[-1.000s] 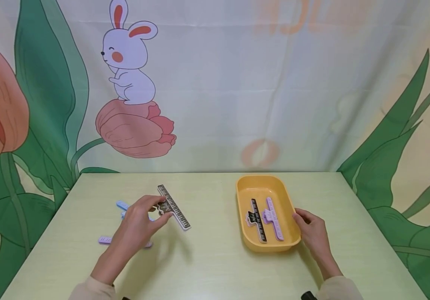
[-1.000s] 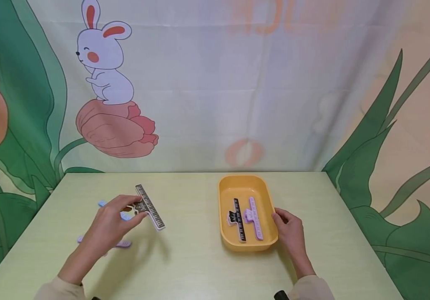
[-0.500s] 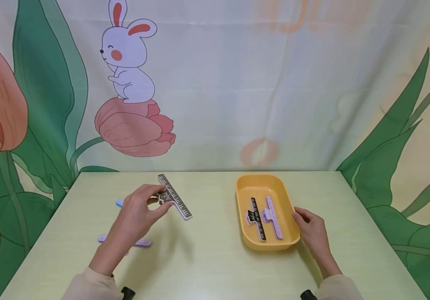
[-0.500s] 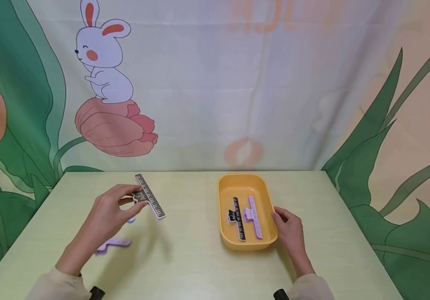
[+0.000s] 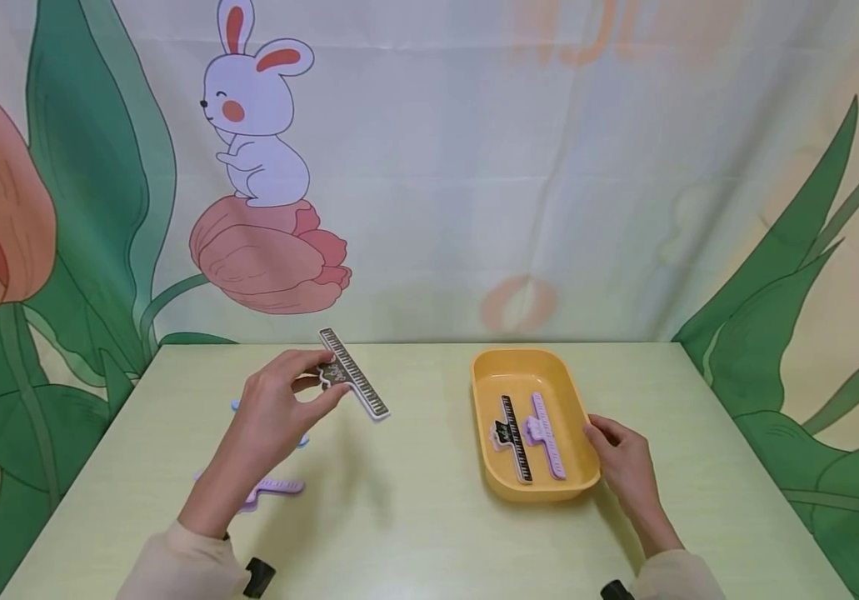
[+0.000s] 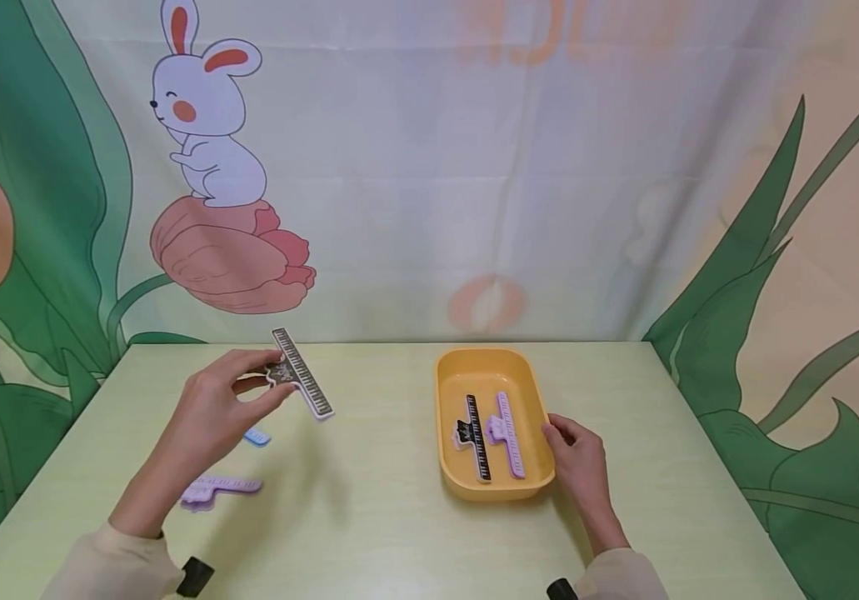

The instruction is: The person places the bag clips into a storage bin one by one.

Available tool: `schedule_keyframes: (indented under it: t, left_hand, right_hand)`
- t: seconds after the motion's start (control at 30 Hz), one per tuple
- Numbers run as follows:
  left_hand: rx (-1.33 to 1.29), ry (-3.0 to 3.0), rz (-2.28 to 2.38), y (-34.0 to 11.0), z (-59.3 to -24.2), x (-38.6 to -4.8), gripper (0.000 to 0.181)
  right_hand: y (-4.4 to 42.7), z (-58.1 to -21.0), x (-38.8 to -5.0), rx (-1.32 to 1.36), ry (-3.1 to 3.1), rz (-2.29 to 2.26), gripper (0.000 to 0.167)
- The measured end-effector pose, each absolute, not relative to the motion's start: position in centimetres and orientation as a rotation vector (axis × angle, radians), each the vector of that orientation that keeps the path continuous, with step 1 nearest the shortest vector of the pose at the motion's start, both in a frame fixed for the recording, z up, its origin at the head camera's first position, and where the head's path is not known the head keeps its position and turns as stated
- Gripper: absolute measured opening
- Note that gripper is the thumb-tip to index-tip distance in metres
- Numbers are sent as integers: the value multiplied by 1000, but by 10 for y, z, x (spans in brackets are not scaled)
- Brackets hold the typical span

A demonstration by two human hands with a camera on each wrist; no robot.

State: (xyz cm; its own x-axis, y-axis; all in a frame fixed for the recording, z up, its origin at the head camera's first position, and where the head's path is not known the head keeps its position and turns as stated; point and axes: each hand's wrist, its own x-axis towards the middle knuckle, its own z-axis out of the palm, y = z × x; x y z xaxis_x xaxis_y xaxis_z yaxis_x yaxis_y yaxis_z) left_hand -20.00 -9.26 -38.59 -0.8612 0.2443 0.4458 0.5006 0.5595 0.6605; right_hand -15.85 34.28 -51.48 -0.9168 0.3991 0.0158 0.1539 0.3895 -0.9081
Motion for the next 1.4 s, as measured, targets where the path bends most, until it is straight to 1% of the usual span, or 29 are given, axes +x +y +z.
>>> schedule_keyframes:
  t: [0.33,0.77,1.4]
  left_hand:
    - [-598,-2495,-1190,-86,-372,-202,46]
    - [-652,-2436,-1259,-73,-355,-201,41]
    - [-796,-2358,-1400,-44,-351,-209,38]
  right_hand:
    - [343,-515,-159,-492,-2423,1534,40]
    - [342,-512,-157,-491,-2414,1564,40]
    - [344,-514,-158,-498,-2420,1559,41]
